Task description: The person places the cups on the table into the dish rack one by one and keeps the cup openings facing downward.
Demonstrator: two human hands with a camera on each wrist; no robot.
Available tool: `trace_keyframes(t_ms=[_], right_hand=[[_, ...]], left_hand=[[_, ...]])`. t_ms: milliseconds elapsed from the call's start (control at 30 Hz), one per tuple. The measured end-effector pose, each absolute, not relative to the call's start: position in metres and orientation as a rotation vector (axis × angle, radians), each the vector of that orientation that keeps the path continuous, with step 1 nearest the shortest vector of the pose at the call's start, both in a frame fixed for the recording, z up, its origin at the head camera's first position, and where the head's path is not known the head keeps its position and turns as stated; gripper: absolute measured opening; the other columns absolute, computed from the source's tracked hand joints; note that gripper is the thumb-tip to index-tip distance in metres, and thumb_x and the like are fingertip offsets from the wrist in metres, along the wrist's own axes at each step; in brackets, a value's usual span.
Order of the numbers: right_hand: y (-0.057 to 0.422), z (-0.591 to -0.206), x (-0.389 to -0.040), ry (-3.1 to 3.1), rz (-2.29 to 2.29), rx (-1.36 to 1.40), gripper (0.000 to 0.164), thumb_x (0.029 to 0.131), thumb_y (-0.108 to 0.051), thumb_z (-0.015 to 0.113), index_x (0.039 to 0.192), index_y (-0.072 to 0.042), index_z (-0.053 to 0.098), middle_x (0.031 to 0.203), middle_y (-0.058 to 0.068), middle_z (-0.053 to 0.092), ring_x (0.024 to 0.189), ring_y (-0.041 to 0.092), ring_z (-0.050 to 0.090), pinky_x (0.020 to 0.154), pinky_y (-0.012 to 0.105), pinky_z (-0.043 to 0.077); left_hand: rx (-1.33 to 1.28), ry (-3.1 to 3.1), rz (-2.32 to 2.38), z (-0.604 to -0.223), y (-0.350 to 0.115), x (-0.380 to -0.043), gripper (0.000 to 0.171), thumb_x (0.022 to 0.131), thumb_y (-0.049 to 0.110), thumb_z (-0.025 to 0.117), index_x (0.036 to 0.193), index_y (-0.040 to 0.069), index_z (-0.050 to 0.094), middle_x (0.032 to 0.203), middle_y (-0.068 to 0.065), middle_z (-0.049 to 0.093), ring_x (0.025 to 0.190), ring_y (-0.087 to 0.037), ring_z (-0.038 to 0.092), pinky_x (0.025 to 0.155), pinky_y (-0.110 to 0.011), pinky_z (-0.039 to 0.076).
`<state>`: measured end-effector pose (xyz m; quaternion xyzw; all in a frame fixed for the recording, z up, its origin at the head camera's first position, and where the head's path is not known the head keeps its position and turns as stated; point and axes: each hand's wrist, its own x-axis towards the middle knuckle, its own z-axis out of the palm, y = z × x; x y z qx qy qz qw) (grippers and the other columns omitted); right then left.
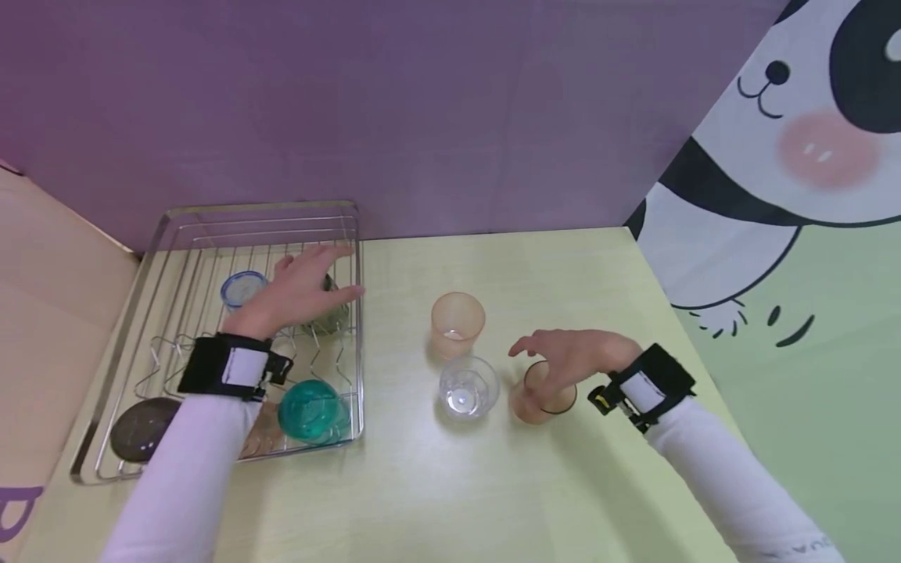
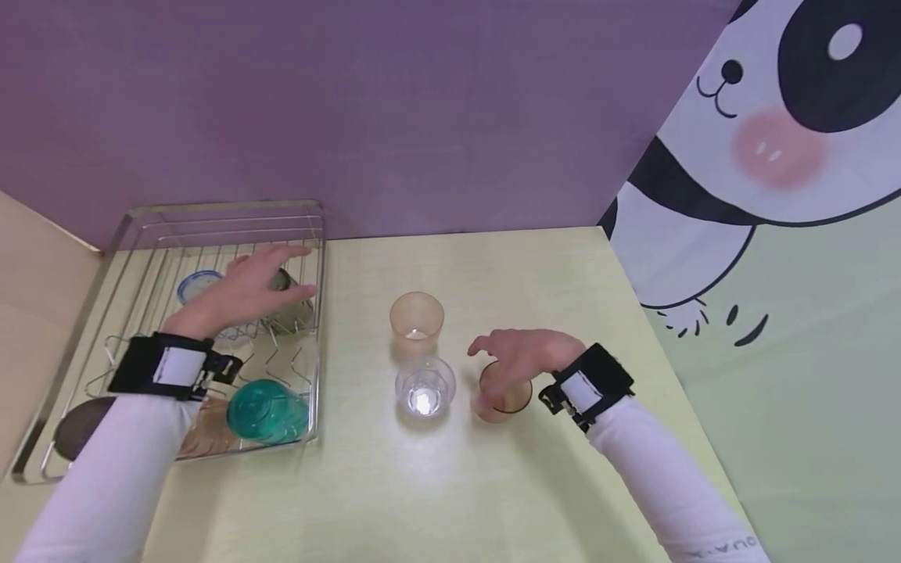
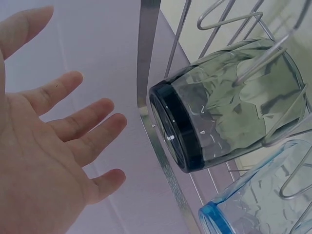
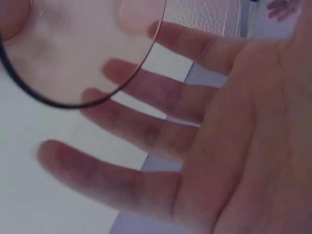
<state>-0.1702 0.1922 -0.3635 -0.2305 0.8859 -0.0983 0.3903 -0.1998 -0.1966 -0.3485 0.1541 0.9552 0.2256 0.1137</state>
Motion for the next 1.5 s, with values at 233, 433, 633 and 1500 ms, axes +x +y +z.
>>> trace_keyframes(t_ms=[233,433,633,1500], right_hand=[[0.184,-0.368,-0.167,2.237,-0.163,-0.553,0.084,0.067,-0.052,0.082,0.139,-0.025,0.050,0.127,0.001,0.055,0.114,0.020,0.053,0.094,0.047,0.049],[0.186,-0.377,-0.168,2.206,-0.163,-0.472,0.083,0.067,-0.051,0.083,0.138,-0.024,0.052,0.136,0.004,0.053,0.118,0.024,0.052,0.092,0.048,0.051],[0.188,-0.383,-0.168,2.186,-0.231,-0.426,0.077,0.067,-0.044,0.085,0.133,-0.019,0.054,0.128,0.004,0.055,0.107,0.022,0.054,0.069,0.034,0.055],[0.216,-0.377,-0.185,2.200,-0.467,-0.653,0.059,0.074,-0.020,0.071,0.130,-0.013,0.053,0.129,0.008,0.056,0.108,0.023,0.052,0.088,0.033,0.047]], left_hand=[[0.438,2.814,0.717,-0.349,-0.202,-0.203,0.070,0.099,0.044,0.055,0.154,0.009,0.030,0.159,-0.022,0.030,0.147,-0.044,0.025,0.116,-0.072,0.006],[0.460,2.829,0.728,-0.350,-0.208,-0.204,0.069,0.099,0.042,0.055,0.153,0.008,0.032,0.159,-0.020,0.032,0.147,-0.043,0.026,0.116,-0.071,0.009],[0.449,2.821,0.738,-0.351,-0.210,-0.203,0.069,0.099,0.042,0.054,0.153,0.007,0.031,0.159,-0.021,0.032,0.146,-0.045,0.026,0.116,-0.072,0.009],[0.441,2.758,0.863,-0.355,-0.210,-0.200,0.069,0.100,0.040,0.055,0.154,0.005,0.029,0.160,-0.021,0.027,0.149,-0.042,0.023,0.120,-0.061,0.021]])
